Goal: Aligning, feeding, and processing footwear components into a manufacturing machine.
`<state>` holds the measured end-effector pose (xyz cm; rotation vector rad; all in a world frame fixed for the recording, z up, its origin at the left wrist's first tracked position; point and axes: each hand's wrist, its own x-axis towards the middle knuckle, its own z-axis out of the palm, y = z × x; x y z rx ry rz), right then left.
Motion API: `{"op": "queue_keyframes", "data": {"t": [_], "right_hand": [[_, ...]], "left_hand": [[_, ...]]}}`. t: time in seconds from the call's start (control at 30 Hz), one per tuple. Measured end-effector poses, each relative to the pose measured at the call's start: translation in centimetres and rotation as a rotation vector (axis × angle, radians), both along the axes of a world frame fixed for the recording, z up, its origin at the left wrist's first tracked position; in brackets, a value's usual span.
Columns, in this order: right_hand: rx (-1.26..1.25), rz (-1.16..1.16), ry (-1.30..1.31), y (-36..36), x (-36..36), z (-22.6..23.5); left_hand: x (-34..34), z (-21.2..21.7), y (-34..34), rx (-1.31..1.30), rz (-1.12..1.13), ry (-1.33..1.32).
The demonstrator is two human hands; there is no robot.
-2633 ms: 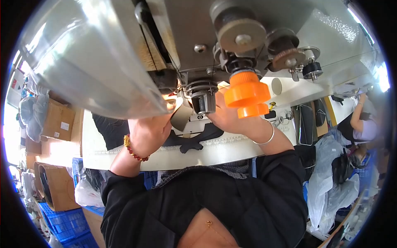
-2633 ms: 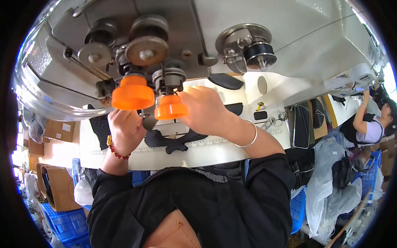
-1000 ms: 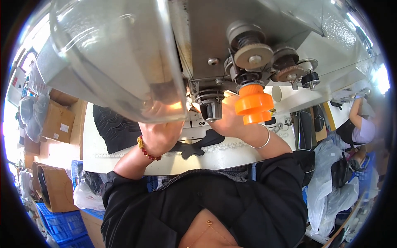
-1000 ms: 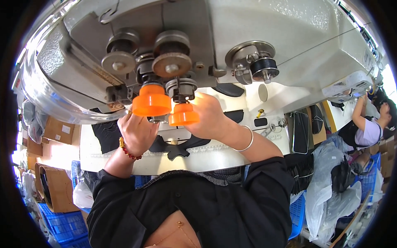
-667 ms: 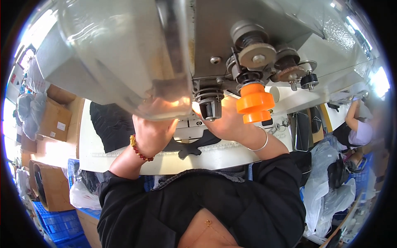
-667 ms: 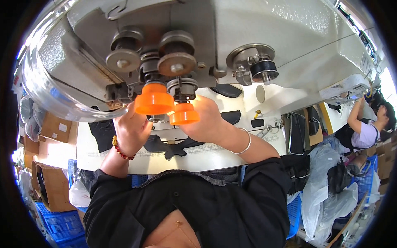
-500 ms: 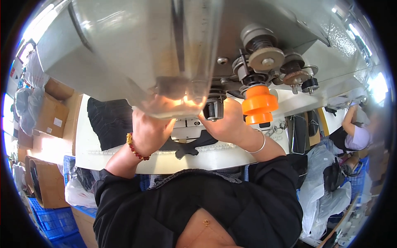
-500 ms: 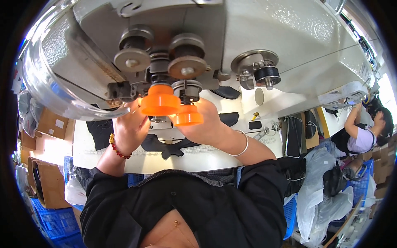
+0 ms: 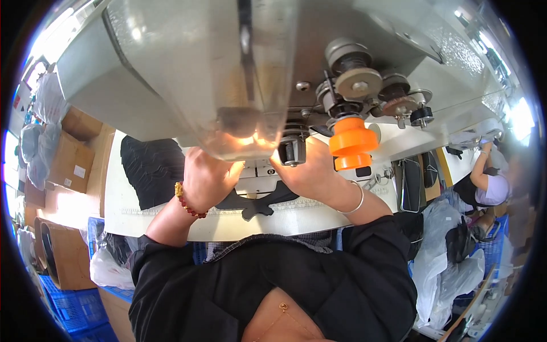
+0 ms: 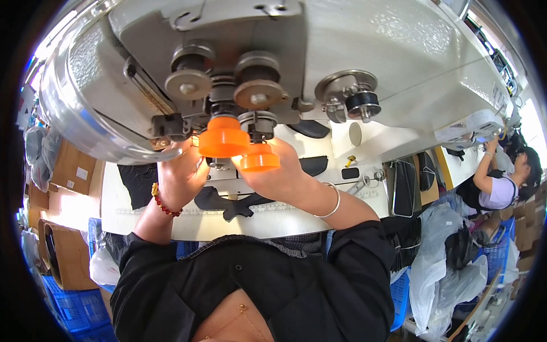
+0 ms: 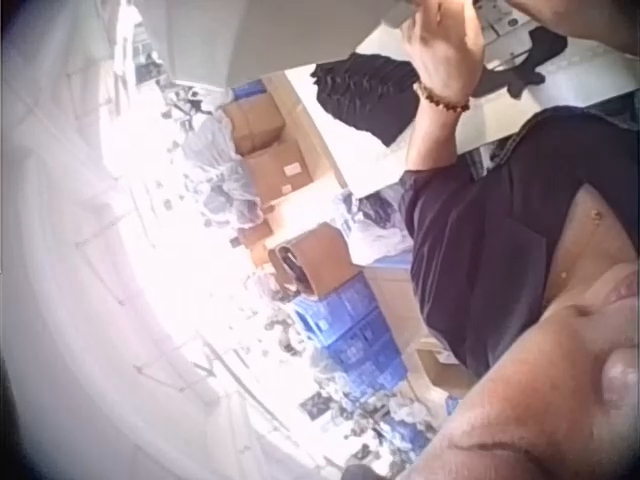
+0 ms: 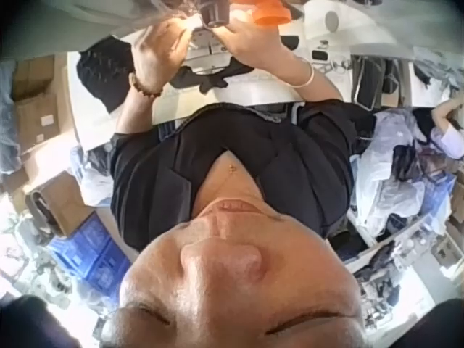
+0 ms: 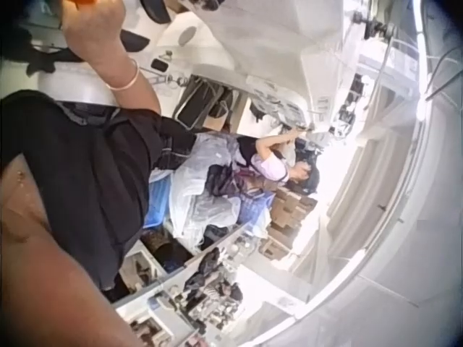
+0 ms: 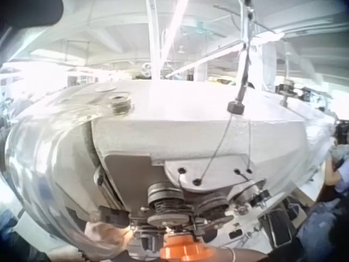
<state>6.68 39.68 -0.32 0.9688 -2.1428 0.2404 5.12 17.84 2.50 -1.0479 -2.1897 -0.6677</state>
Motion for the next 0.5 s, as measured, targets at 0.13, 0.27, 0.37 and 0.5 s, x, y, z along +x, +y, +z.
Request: {"op": "queue_keyframes", "data": {"t": [0.13,0.27,0.37,0.5], "right_hand": [[-0.103,0.004,0.121,-0.9,-0.7,-0.6],[0.021,-0.061,0.110,0.2,0.4,0.3],[-0.250,-0.107,-0.122,2.6,1.2,3.8],[0.021,-0.300,-0.357,7.8,2.0,4.8]], "left_hand": [[0.1,0.2,-0.3,-0.017,0.015,0.022],[-0.8,0.8,-0.6,0.068,-0.075,-0.072],[-3.6,-1.0,-2.0,0.378,-0.063,-0.302],[-9.0,-6.0,-6.3,0.068,0.132,-0.177]]}}
